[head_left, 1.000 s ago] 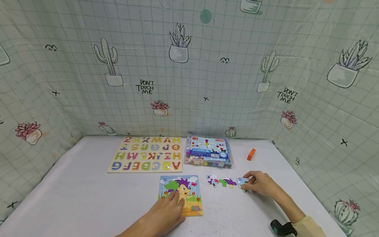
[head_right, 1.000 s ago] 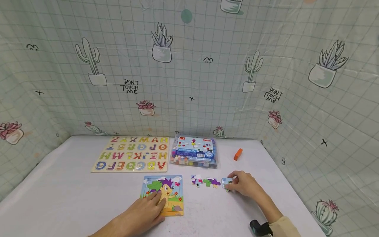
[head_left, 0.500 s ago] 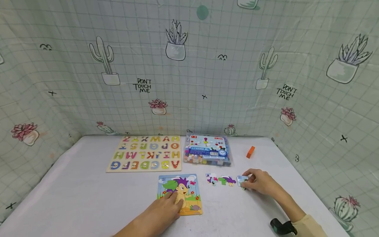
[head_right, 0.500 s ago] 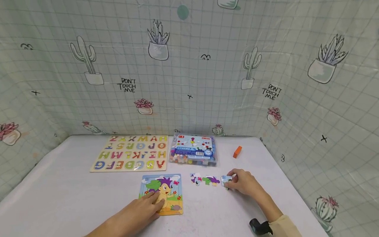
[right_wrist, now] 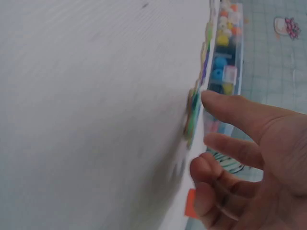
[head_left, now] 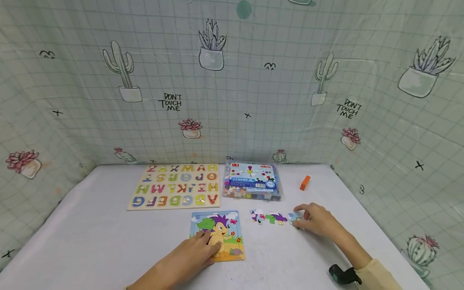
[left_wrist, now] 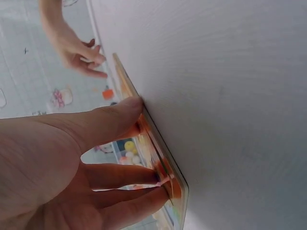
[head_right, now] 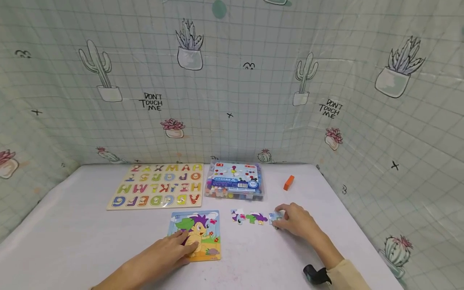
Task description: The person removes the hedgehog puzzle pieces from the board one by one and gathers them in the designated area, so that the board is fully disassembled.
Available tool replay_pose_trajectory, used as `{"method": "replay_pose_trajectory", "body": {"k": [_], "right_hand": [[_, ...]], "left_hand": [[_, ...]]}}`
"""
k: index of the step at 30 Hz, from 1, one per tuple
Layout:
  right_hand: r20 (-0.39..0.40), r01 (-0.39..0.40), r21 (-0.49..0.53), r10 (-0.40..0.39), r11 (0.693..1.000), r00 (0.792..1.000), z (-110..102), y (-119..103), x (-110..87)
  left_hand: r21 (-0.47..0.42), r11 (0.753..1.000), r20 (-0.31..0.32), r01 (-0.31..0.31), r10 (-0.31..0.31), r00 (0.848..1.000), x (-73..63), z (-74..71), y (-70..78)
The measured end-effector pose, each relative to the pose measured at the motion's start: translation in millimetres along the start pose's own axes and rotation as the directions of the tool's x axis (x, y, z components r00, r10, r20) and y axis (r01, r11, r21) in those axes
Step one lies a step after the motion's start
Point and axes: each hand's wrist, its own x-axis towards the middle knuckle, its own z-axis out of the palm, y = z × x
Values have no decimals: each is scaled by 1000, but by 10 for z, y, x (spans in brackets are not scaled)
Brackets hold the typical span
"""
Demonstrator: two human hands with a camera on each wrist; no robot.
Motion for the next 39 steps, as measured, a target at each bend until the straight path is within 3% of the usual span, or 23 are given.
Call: {"method": "replay_pose_trajectory", "body": {"k": [4, 8, 13, 17, 26, 34, 39], "right_hand": [[-32, 56, -35, -58, 998, 998, -2, -264, 55], [8, 162, 5, -162, 987, 987, 77, -677, 159], [85, 313, 49, -317, 948, 945, 294, -1138, 241], [165, 361, 63, -366, 931, 916, 437, -1364, 245], [226, 319, 66, -326, 945, 918, 527, -1497, 256], [204, 321, 170, -352, 932, 913, 524, -1500, 289], [152, 359, 211, -394, 909, 907, 487, -1483, 268]], "left_hand": [[23, 1000, 4, -8, 8, 1000, 8, -21, -6], [39, 999, 6, -18, 18, 1000, 35, -29, -3], [51, 998, 4, -24, 24, 1000, 64, -19, 12], [65, 998, 7, -28, 28, 1000, 74, -19, 32], [83, 996, 26, -24, 22, 999, 56, -23, 44], [85, 996, 32, -15, 12, 999, 55, -40, 34], [82, 997, 21, -8, 6, 1000, 51, -34, 23]]}}
